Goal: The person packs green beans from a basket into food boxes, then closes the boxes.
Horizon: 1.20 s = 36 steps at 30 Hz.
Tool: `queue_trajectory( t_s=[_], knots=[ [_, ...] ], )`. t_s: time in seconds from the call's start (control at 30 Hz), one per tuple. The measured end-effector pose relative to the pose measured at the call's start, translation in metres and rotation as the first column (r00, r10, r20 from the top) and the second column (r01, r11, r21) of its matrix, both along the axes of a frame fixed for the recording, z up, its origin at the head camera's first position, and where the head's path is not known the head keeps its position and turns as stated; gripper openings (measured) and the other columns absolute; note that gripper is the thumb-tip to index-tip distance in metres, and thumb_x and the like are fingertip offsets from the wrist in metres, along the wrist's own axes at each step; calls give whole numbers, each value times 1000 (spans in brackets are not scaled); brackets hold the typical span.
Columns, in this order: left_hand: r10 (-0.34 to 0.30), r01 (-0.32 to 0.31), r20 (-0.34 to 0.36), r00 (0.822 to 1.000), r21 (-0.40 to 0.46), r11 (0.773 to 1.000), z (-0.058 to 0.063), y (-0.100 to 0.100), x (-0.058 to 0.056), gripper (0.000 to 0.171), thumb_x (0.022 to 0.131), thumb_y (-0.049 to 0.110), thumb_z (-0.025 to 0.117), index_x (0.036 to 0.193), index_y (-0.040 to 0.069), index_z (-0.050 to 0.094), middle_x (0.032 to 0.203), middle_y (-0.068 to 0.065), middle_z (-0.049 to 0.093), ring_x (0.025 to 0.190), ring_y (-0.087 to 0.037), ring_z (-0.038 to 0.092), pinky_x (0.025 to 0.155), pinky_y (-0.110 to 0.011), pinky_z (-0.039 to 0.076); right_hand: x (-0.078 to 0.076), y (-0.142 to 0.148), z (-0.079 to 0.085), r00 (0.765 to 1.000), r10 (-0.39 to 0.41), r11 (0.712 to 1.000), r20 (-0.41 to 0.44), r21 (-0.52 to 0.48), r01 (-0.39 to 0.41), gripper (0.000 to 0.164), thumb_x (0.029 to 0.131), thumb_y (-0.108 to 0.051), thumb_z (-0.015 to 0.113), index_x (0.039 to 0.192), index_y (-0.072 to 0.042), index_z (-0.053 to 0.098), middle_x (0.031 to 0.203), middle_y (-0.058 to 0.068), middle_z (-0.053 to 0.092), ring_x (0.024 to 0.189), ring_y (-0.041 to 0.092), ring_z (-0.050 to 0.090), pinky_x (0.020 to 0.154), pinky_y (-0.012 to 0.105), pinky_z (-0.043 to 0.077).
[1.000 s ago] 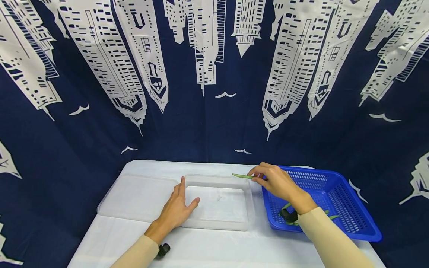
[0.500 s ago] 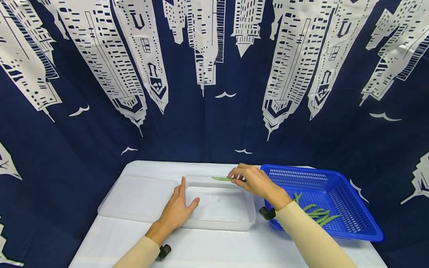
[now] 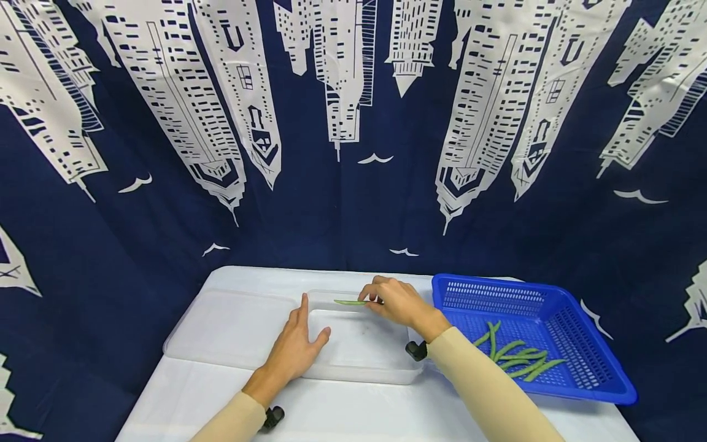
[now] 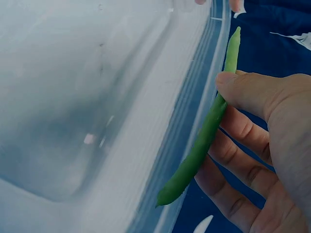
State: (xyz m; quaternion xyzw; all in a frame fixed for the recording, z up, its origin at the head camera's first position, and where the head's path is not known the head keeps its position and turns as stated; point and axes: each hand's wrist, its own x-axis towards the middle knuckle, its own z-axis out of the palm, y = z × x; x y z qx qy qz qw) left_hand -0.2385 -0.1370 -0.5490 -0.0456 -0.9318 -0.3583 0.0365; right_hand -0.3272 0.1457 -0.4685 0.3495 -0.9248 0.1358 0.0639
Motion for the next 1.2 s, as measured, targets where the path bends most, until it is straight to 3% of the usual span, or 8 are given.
queue_trajectory(
  t_s=[0.4,0.6,0.97,1.2],
  knots=[
    [-12,12,-5,1000,-2,1000,-1,7,0,103,115,50,69,188,5,12,178,-33,45,161,-53,56,130,-67,51,-1,-4,-15,1000,6,1000,-21,-12,-6,21,102,-18,92,119,-30,90,102,-7,79,86,8,73,69,32,59],
    [-18,18,-21,1000,-20,1000,1,8,0,102,115,48,70,187,3,14,175,-34,47,158,-53,58,128,-66,53,1,-7,-15,999,-20,1000,-35,5,20,25,103,-19,91,127,-27,89,108,-2,81,98,18,80,74,44,67],
    [-10,9,-19,1000,-26,1000,-1,4,0,102,115,50,68,187,4,13,176,-33,47,158,-53,58,129,-67,52,5,-6,0,998,-45,999,-48,-22,44,26,104,-20,89,130,-24,88,113,-1,81,105,22,82,82,51,70],
    [5,-5,-11,1000,-15,1000,-1,1,1,101,115,48,68,187,5,13,176,-33,47,160,-53,56,130,-67,50,5,5,9,998,-12,998,-62,-56,9,26,104,-16,88,130,-21,88,112,1,81,103,22,83,84,48,70]
  ],
)
